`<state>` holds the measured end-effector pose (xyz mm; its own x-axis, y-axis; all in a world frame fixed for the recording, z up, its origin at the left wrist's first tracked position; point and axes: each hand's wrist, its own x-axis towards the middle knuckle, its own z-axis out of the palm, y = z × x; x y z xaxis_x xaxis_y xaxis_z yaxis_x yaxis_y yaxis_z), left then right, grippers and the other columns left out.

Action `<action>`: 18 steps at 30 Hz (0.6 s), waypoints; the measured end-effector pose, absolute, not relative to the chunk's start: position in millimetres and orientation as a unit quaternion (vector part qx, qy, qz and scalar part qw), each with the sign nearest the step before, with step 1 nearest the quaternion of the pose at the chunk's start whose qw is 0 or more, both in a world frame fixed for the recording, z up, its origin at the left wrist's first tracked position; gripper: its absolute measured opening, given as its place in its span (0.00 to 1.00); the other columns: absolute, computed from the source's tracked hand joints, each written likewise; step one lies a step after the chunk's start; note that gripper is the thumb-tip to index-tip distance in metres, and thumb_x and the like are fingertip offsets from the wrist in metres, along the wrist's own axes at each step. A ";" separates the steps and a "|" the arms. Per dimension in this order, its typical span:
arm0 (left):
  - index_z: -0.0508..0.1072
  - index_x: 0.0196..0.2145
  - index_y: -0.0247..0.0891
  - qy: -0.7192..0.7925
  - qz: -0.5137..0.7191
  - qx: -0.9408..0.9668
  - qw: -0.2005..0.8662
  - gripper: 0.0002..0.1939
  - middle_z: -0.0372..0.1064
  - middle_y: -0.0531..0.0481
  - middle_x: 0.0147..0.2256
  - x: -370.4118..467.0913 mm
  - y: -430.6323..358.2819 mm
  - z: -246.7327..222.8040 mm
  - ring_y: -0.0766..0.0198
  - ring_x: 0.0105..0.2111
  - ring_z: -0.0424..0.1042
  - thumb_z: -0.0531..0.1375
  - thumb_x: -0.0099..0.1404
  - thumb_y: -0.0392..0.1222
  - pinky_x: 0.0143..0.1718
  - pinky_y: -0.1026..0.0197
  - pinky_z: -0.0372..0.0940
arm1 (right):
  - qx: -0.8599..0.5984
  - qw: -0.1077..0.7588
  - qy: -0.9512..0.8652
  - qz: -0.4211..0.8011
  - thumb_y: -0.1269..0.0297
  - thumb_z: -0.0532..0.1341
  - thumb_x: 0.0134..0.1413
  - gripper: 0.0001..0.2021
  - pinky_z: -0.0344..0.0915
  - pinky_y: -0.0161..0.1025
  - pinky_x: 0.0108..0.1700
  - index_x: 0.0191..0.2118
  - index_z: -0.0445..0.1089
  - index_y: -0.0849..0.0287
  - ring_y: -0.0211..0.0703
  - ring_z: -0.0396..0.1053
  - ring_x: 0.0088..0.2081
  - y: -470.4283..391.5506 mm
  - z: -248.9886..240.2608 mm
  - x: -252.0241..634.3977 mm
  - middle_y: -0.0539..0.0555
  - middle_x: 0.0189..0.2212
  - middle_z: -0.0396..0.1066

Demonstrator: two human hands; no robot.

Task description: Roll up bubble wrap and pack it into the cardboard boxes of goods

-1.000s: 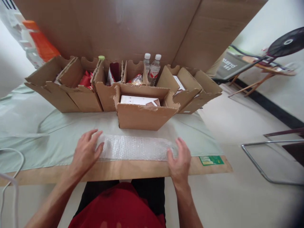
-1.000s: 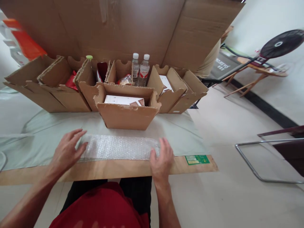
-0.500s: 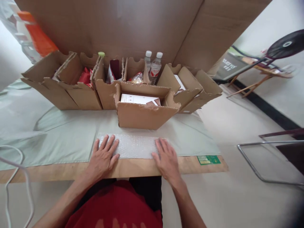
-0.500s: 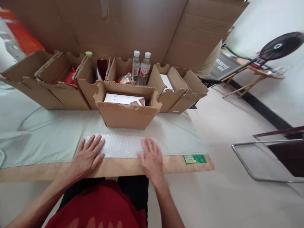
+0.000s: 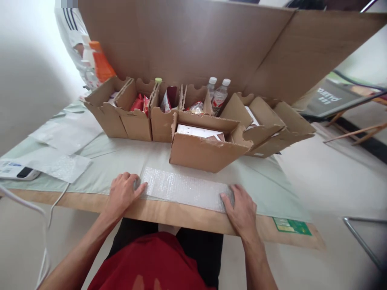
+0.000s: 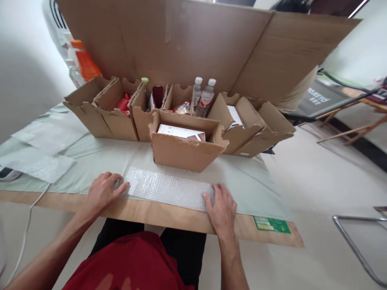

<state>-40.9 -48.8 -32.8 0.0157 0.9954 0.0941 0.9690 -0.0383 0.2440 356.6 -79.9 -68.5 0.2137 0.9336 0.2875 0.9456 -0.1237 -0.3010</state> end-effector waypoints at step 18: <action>0.70 0.56 0.40 0.651 0.254 0.709 0.092 0.20 0.77 0.44 0.49 -35.3 46.3 10.7 0.52 0.50 0.76 0.58 0.67 0.38 0.53 0.53 0.66 | -0.612 0.343 -0.548 0.455 0.59 0.62 0.60 0.33 0.72 0.43 0.56 0.70 0.60 0.53 0.49 0.76 0.53 -182.3 -54.1 220.1 0.55 0.57 0.75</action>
